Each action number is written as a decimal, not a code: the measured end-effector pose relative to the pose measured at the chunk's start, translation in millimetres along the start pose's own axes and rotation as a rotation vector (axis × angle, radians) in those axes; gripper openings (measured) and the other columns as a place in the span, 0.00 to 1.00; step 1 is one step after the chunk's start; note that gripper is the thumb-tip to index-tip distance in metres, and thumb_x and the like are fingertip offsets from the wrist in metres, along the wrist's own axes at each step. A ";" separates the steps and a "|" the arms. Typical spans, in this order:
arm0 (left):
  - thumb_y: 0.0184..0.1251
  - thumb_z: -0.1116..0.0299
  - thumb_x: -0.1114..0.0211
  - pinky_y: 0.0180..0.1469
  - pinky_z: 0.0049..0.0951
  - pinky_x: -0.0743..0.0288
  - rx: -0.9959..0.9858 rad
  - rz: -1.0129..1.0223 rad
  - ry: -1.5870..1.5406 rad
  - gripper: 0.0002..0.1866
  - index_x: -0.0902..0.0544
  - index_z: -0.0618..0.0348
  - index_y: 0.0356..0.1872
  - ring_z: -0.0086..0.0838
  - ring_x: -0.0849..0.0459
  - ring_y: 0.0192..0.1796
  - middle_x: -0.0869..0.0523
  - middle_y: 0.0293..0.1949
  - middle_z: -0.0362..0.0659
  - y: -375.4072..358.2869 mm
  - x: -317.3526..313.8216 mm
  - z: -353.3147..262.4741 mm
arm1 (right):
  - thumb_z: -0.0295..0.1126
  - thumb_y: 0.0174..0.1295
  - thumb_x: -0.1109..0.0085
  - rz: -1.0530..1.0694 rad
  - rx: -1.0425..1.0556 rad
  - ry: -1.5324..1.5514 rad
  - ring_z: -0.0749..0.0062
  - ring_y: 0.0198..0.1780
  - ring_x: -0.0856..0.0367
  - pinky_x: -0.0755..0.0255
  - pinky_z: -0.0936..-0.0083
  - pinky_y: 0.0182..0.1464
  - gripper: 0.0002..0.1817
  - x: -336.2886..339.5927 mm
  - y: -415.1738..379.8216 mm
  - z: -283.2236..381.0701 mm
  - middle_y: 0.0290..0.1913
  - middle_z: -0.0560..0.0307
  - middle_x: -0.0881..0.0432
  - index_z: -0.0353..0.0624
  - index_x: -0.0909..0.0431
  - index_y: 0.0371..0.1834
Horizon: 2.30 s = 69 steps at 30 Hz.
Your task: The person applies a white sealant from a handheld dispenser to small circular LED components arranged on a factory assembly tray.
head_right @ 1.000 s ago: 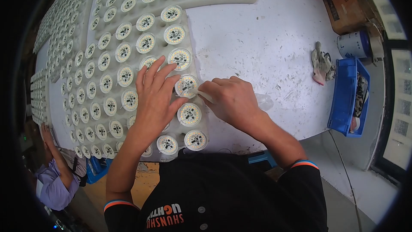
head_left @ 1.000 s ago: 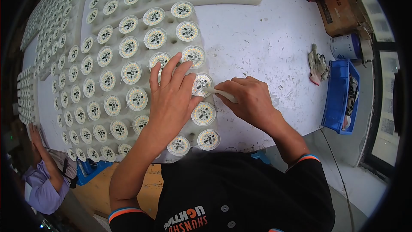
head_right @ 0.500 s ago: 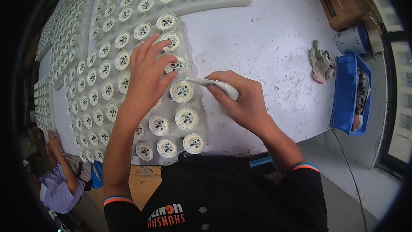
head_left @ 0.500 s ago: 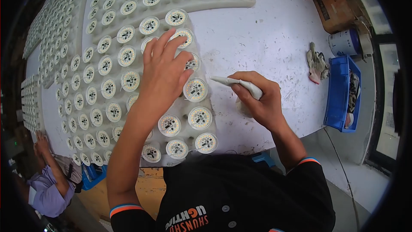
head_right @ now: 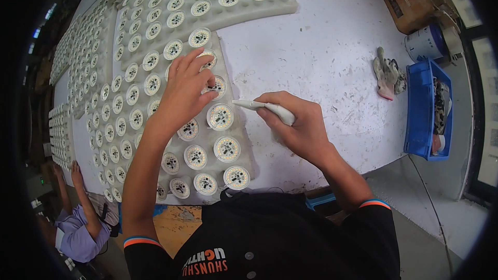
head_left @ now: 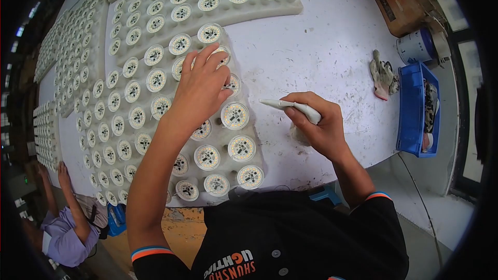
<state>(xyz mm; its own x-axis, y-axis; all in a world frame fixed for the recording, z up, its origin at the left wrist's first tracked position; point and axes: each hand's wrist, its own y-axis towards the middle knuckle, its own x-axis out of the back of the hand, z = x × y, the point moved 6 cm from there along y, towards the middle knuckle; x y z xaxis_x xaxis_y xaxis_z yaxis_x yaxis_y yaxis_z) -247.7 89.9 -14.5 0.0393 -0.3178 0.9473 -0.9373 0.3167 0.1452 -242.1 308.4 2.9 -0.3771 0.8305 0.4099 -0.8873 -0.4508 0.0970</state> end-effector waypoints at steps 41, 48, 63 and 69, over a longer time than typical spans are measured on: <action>0.46 0.67 0.20 0.79 0.54 0.51 -0.147 0.132 -0.051 0.34 0.17 0.41 0.61 0.44 0.45 0.80 0.32 0.74 0.43 -10.4 7.0 20.8 | 0.37 0.62 0.30 0.198 0.068 -0.484 0.54 0.42 0.12 0.19 0.64 0.45 0.14 -52.9 47.3 -3.5 0.46 0.56 0.10 0.50 0.13 0.50; 0.42 0.69 0.18 0.79 0.53 0.50 -0.196 0.178 -0.091 0.34 0.17 0.45 0.57 0.43 0.44 0.80 0.32 0.74 0.44 2.5 1.8 27.0 | 0.41 0.61 0.30 0.124 0.254 -0.582 0.58 0.34 0.12 0.20 0.64 0.38 0.12 -61.2 51.5 -5.3 0.37 0.59 0.10 0.56 0.13 0.47; 0.39 0.66 0.16 0.79 0.52 0.49 -0.106 0.013 -0.164 0.30 0.20 0.55 0.47 0.44 0.44 0.80 0.31 0.73 0.45 -1.9 -4.4 24.1 | 0.40 0.59 0.29 0.165 0.276 -0.647 0.58 0.34 0.13 0.20 0.64 0.39 0.13 -65.3 53.1 -10.2 0.35 0.60 0.11 0.54 0.15 0.46; 0.39 0.67 0.16 0.78 0.53 0.50 -0.108 0.006 -0.168 0.30 0.20 0.56 0.47 0.44 0.44 0.80 0.31 0.73 0.46 -2.3 -5.2 24.6 | 0.39 0.59 0.30 0.159 0.293 -0.646 0.56 0.33 0.14 0.21 0.62 0.38 0.12 -66.7 53.7 -9.5 0.34 0.60 0.12 0.54 0.15 0.45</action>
<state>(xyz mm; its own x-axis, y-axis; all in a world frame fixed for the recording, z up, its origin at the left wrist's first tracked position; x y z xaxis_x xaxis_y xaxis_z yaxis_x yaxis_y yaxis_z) -254.3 68.8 -26.7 -0.0327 -0.4580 0.8884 -0.8944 0.4100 0.1785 -267.1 231.9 -27.9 -0.1833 0.4299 0.8841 -0.6931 -0.6943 0.1939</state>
